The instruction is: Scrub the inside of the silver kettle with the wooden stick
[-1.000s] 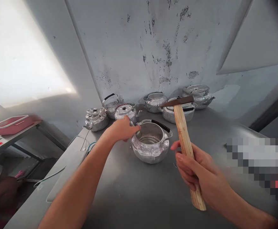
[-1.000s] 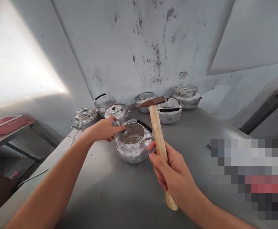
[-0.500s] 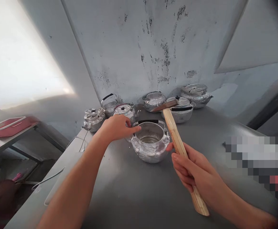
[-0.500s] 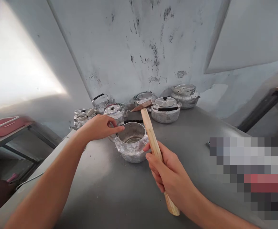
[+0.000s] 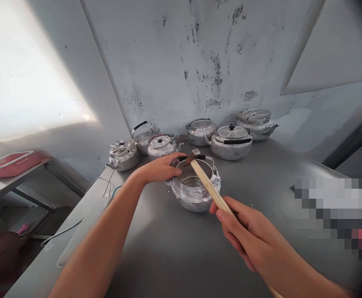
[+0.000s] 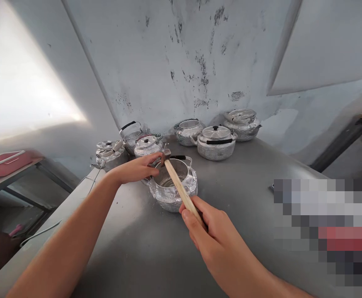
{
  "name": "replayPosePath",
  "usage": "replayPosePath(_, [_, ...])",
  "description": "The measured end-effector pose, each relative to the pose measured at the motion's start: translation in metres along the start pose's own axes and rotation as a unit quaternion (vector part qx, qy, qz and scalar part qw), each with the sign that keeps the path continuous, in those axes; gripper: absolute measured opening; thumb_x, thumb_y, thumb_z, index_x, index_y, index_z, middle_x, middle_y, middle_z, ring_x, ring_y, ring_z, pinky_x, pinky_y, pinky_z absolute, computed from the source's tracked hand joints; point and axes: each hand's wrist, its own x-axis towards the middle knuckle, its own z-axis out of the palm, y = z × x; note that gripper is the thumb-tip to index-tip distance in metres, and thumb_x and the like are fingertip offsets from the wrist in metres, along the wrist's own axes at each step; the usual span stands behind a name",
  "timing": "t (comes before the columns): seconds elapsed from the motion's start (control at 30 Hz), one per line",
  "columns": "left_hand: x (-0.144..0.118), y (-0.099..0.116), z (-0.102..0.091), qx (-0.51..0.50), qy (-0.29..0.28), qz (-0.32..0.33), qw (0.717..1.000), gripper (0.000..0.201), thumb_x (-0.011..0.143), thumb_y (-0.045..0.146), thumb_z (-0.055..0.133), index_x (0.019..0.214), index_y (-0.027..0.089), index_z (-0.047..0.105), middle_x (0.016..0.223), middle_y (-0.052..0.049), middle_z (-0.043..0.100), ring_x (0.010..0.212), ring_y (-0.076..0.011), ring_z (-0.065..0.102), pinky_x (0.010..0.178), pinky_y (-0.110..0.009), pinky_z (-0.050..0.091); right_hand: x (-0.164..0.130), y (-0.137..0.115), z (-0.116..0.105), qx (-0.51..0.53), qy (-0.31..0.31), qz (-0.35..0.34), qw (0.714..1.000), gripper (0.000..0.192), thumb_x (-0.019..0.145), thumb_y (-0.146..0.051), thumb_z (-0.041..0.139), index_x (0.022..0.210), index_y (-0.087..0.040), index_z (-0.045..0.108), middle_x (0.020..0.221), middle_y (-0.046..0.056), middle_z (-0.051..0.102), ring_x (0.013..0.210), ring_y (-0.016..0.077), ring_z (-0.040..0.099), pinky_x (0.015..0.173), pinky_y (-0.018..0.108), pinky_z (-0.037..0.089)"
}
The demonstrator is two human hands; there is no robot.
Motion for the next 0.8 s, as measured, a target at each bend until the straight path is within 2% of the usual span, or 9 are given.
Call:
replayPosePath(0.17, [0.003, -0.001, 0.001, -0.034, 0.022, -0.009, 0.999, 0.064, 0.078, 0.025, 0.061, 0.142, 0.025, 0.063, 0.104, -0.005, 0.067, 0.074, -0.0156, 0.061, 0.063, -0.027, 0.051, 0.002, 0.003, -0.001, -0.015, 0.006, -0.003, 1.000, 0.035, 0.110, -0.052, 0.040, 0.094, -0.025, 0.056, 0.067, -0.009, 0.032, 0.056, 0.0116, 0.027, 0.043, 0.021, 0.029])
replayPosePath(0.27, [0.006, -0.003, 0.000, -0.030, 0.078, -0.001, 0.996, 0.066, 0.079, 0.024, 0.061, 0.145, 0.024, 0.060, 0.104, -0.007, 0.068, 0.074, -0.0170, 0.062, 0.062, -0.029, 0.051, 0.003, 0.002, -0.002, -0.008, 0.020, 0.004, 1.000, 0.032, 0.109, -0.051, 0.044, 0.095, -0.025, 0.058, 0.065, -0.009, 0.034, 0.052, 0.0109, 0.028, 0.042, 0.022, 0.027])
replayPosePath(0.37, [0.006, 0.001, 0.000, 0.001, 0.167, 0.030, 0.986, 0.068, 0.082, 0.024, 0.061, 0.150, 0.025, 0.053, 0.123, -0.011, 0.068, 0.099, -0.0254, 0.067, 0.074, -0.035, 0.053, 0.003, 0.001, -0.003, -0.001, 0.035, 0.012, 0.999, 0.032, 0.106, -0.052, 0.048, 0.096, -0.024, 0.060, 0.065, -0.009, 0.036, 0.053, 0.0111, 0.031, 0.042, 0.021, 0.028])
replayPosePath(0.47, [0.003, 0.007, 0.002, 0.045, 0.225, 0.081, 0.970, 0.068, 0.082, 0.021, 0.063, 0.148, 0.028, 0.052, 0.147, -0.008, 0.059, 0.136, -0.0320, 0.053, 0.096, -0.041, 0.051, 0.008, 0.001, -0.003, 0.007, 0.024, 0.039, 0.999, 0.035, 0.106, -0.055, 0.045, 0.100, -0.024, 0.061, 0.065, -0.009, 0.036, 0.053, 0.0111, 0.031, 0.040, 0.020, 0.029])
replayPosePath(0.57, [-0.001, 0.011, 0.004, 0.094, 0.215, 0.136, 0.963, 0.056, 0.082, 0.016, 0.060, 0.137, 0.028, 0.056, 0.145, -0.007, 0.060, 0.138, -0.0310, 0.051, 0.102, -0.043, 0.048, 0.015, 0.002, -0.003, 0.013, 0.009, 0.068, 0.998, 0.038, 0.106, -0.055, 0.042, 0.103, -0.023, 0.062, 0.064, -0.010, 0.038, 0.052, 0.0107, 0.029, 0.039, 0.019, 0.030])
replayPosePath(0.63, [-0.004, 0.013, 0.004, 0.123, 0.197, 0.148, 0.961, 0.043, 0.084, 0.018, 0.059, 0.126, 0.027, 0.056, 0.135, -0.008, 0.063, 0.124, -0.0294, 0.059, 0.098, -0.043, 0.050, 0.019, 0.003, -0.003, 0.013, -0.001, 0.084, 0.996, 0.039, 0.106, -0.053, 0.040, 0.102, -0.022, 0.063, 0.063, -0.010, 0.040, 0.050, 0.0101, 0.030, 0.039, 0.020, 0.033])
replayPosePath(0.7, [-0.008, 0.015, 0.003, 0.145, 0.180, 0.129, 0.964, 0.033, 0.087, 0.025, 0.061, 0.120, 0.027, 0.055, 0.128, -0.008, 0.064, 0.109, -0.0278, 0.063, 0.090, -0.043, 0.051, 0.021, 0.004, -0.003, 0.012, -0.009, 0.095, 0.995, 0.041, 0.107, -0.052, 0.037, 0.099, -0.021, 0.063, 0.063, -0.010, 0.041, 0.048, 0.0095, 0.032, 0.039, 0.020, 0.035])
replayPosePath(0.73, [-0.010, 0.017, 0.003, 0.150, 0.170, 0.116, 0.967, 0.034, 0.088, 0.030, 0.064, 0.121, 0.027, 0.054, 0.129, -0.008, 0.063, 0.106, -0.0278, 0.063, 0.087, -0.042, 0.051, 0.021, 0.004, -0.003, 0.012, -0.013, 0.098, 0.995, 0.041, 0.108, -0.051, 0.036, 0.099, -0.021, 0.063, 0.063, -0.010, 0.042, 0.047, 0.0092, 0.033, 0.039, 0.020, 0.036])
replayPosePath(0.8, [-0.014, 0.021, 0.003, 0.145, 0.141, 0.093, 0.975, 0.051, 0.088, 0.040, 0.070, 0.134, 0.030, 0.050, 0.136, -0.010, 0.061, 0.110, -0.0303, 0.062, 0.085, -0.042, 0.051, 0.019, 0.005, -0.003, 0.013, -0.013, 0.101, 0.995, 0.042, 0.108, -0.053, 0.036, 0.102, -0.021, 0.063, 0.063, -0.010, 0.042, 0.046, 0.0091, 0.034, 0.040, 0.020, 0.037])
